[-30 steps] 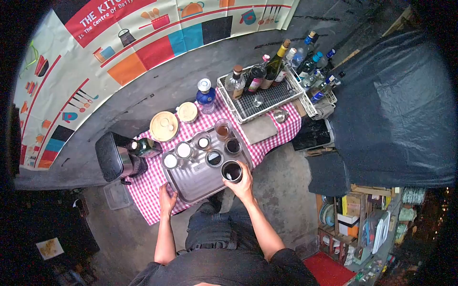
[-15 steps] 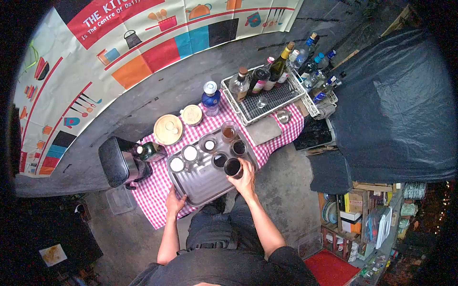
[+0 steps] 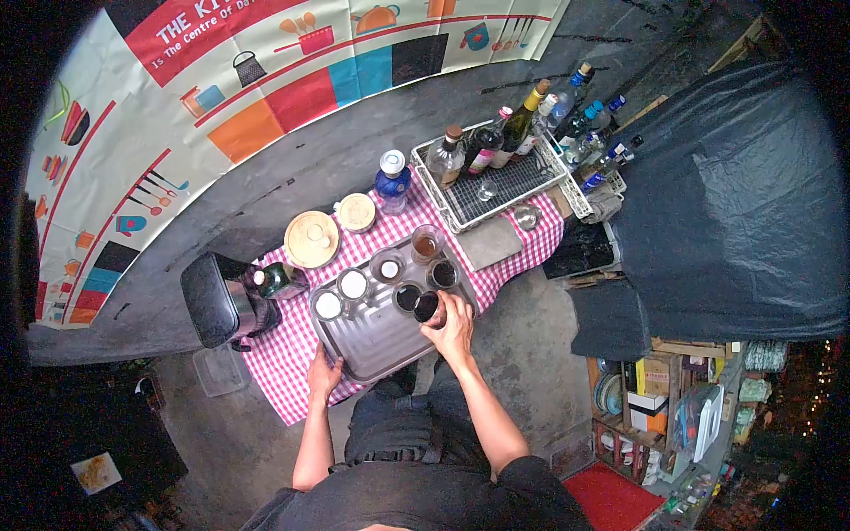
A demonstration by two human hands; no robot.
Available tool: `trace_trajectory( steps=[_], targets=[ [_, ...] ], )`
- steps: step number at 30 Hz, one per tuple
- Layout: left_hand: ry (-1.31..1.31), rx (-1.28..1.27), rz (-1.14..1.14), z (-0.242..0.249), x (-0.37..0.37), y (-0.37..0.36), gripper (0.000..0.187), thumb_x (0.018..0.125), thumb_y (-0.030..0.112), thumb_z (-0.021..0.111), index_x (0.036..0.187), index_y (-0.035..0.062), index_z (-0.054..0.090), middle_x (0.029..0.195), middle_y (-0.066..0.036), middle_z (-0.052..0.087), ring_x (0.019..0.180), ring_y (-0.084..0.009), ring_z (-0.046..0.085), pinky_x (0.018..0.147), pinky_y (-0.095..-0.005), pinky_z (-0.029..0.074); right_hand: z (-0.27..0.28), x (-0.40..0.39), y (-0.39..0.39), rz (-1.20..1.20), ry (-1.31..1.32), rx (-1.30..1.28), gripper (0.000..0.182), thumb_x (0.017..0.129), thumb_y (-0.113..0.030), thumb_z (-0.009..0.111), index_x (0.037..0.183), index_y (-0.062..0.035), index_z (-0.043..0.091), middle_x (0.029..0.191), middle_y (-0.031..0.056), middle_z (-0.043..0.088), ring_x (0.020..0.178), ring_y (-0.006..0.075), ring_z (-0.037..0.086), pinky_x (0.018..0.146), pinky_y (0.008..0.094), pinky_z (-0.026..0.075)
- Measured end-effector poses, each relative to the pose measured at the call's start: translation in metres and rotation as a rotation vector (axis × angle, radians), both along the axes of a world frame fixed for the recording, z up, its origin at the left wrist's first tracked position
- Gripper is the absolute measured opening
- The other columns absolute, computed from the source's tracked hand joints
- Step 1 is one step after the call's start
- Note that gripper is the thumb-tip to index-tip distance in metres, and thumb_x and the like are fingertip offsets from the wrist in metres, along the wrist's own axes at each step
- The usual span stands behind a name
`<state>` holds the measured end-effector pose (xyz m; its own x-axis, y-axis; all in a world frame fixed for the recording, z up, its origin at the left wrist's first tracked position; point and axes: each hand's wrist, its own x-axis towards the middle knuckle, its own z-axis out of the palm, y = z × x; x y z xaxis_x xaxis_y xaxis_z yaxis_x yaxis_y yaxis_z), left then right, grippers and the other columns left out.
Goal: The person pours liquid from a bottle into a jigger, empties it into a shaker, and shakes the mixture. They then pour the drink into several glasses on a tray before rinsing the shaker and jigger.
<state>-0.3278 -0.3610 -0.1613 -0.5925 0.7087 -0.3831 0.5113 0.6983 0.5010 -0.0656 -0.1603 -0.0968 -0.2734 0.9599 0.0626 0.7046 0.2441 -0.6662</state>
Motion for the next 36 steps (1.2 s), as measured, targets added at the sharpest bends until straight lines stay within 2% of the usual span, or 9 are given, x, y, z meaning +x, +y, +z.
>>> trace_trajectory(
  steps=[8,15,21,29,36],
  targets=[
    [-0.041,-0.011,-0.007,-0.012,-0.003,-0.004,0.077,0.088,0.027,0.07,0.148,-0.009,0.038,0.137,-0.032,0.057,0.123,-0.0446,0.06,0.106,-0.0481,0.047,0.001,-0.003,0.002,-0.003,-0.055,0.01,0.086,0.055,-0.02,0.088,0.135,-0.0076,0.059,0.124,0.0121,0.059,0.116,0.035,0.054,0.102,0.0468,0.045],
    [-0.041,-0.043,0.005,0.001,-0.001,0.003,0.074,0.088,0.024,0.07,0.147,-0.0092,0.039,0.136,-0.032,0.058,0.122,-0.0451,0.06,0.105,-0.0481,0.048,0.003,-0.005,0.003,0.008,-0.087,0.012,0.086,0.055,-0.02,0.088,0.135,-0.009,0.06,0.123,0.0114,0.06,0.114,0.0344,0.054,0.101,0.0466,0.045],
    [-0.053,-0.024,0.017,0.001,-0.001,0.002,0.073,0.087,0.023,0.07,0.146,-0.0085,0.04,0.133,-0.032,0.06,0.12,-0.0453,0.062,0.104,-0.049,0.049,0.003,-0.006,0.003,-0.009,-0.105,0.028,0.084,0.054,-0.021,0.088,0.133,-0.0107,0.061,0.122,0.0103,0.06,0.112,0.0341,0.055,0.099,0.0467,0.047],
    [-0.003,-0.02,-0.004,-0.005,-0.002,0.001,0.075,0.087,0.024,0.07,0.146,-0.0093,0.039,0.119,-0.035,0.065,0.109,-0.0479,0.066,0.096,-0.0507,0.052,0.002,-0.007,0.004,-0.016,-0.121,0.032,0.083,0.054,-0.021,0.088,0.132,-0.0119,0.062,0.121,0.0097,0.06,0.111,0.0337,0.056,0.098,0.0473,0.048],
    [-0.016,-0.009,0.001,-0.011,-0.002,-0.002,0.075,0.088,0.025,0.07,0.147,-0.0085,0.039,0.128,-0.034,0.062,0.117,-0.0475,0.062,0.102,-0.0511,0.049,0.006,-0.006,0.004,-0.017,-0.097,0.005,0.084,0.056,-0.023,0.089,0.134,-0.0087,0.061,0.123,0.0113,0.061,0.113,0.035,0.057,0.1,0.0467,0.048]
  ],
)
